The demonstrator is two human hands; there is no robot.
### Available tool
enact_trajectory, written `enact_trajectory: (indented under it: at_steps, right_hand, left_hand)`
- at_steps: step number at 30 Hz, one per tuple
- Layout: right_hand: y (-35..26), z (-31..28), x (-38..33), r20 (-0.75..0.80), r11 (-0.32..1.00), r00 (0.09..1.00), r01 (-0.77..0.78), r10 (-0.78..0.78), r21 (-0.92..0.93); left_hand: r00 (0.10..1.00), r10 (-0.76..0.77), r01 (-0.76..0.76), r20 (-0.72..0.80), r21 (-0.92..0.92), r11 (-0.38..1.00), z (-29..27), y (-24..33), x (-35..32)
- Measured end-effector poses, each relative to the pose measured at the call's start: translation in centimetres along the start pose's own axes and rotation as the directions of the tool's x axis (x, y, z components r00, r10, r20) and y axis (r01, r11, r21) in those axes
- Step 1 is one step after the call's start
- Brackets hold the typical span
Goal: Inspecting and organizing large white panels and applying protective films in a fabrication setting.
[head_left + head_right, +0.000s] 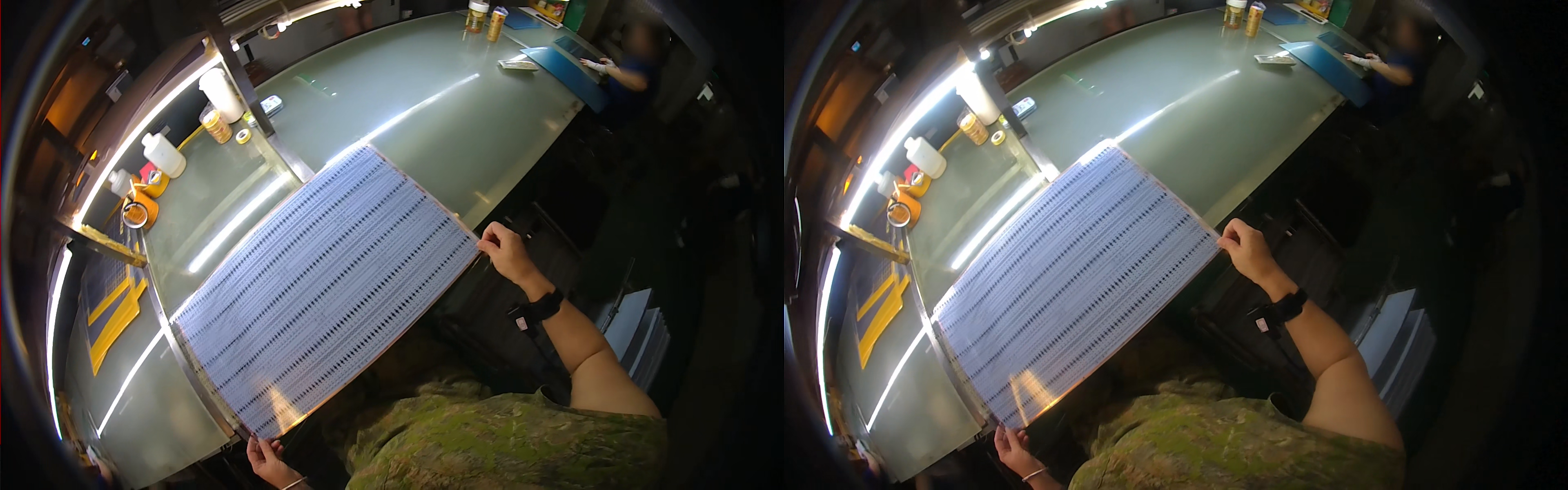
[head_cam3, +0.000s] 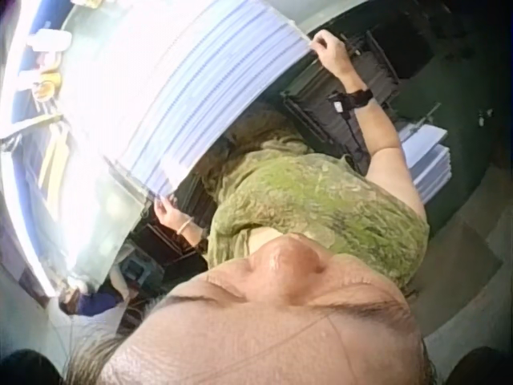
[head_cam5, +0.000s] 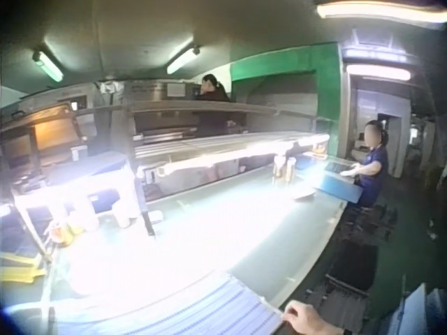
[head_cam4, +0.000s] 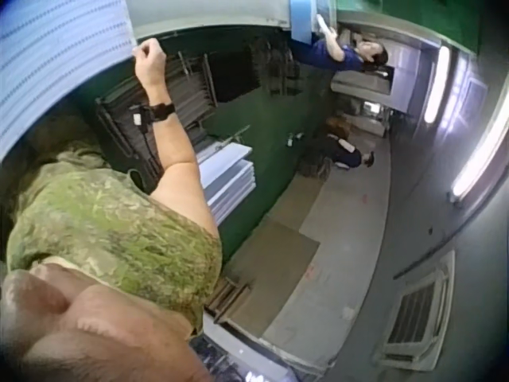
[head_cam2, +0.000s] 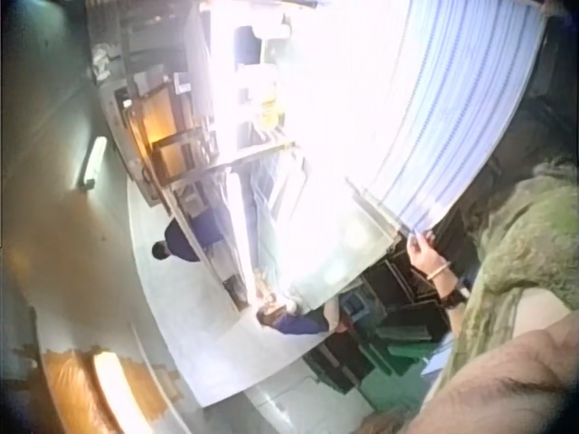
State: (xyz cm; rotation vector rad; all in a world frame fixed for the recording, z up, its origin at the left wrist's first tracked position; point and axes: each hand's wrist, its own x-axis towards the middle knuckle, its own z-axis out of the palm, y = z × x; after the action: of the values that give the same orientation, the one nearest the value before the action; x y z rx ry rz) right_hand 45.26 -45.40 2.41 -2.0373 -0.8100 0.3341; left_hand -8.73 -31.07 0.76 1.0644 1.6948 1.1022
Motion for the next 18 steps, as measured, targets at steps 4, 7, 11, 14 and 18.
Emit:
enact_trajectory:
  at_steps: [4, 7, 11, 14, 18]
  right_hand:
    - [2.3, 1.2, 0.5, -0.068, 0.988, 0.986, 0.149, -0.152, -0.051]
    - [2.6, 0.7, 0.0, -0.051, 0.984, 0.984, 0.166, -0.169, -0.060]
    - [4.7, -0.9, 0.5, 0.011, 0.986, 0.987, 0.163, -0.162, -0.044]
    - [4.5, -0.4, 0.8, 0.076, 0.988, 0.985, 0.155, -0.155, 0.009]
    - [4.6, 0.0, 0.7, 0.086, 0.992, 0.989, 0.123, -0.121, -0.024]
  left_hand:
    - [0.944, 0.313, -0.296, -0.107, 0.149, 0.943, 0.1, -0.1, -0.6]
    - [0.863, 0.504, -0.445, -0.042, 0.411, 0.796, 1.0, 1.7, -0.4]
    - [0.912, 0.400, -0.384, -0.091, 0.153, 0.911, 1.3, -1.9, 0.3]
    - [0.908, 0.395, -0.372, -0.142, 0.166, 0.913, 0.9, -1.8, -0.2]
    - [0.906, 0.394, -0.354, -0.155, 0.233, 0.906, 0.7, -1.0, -0.4]
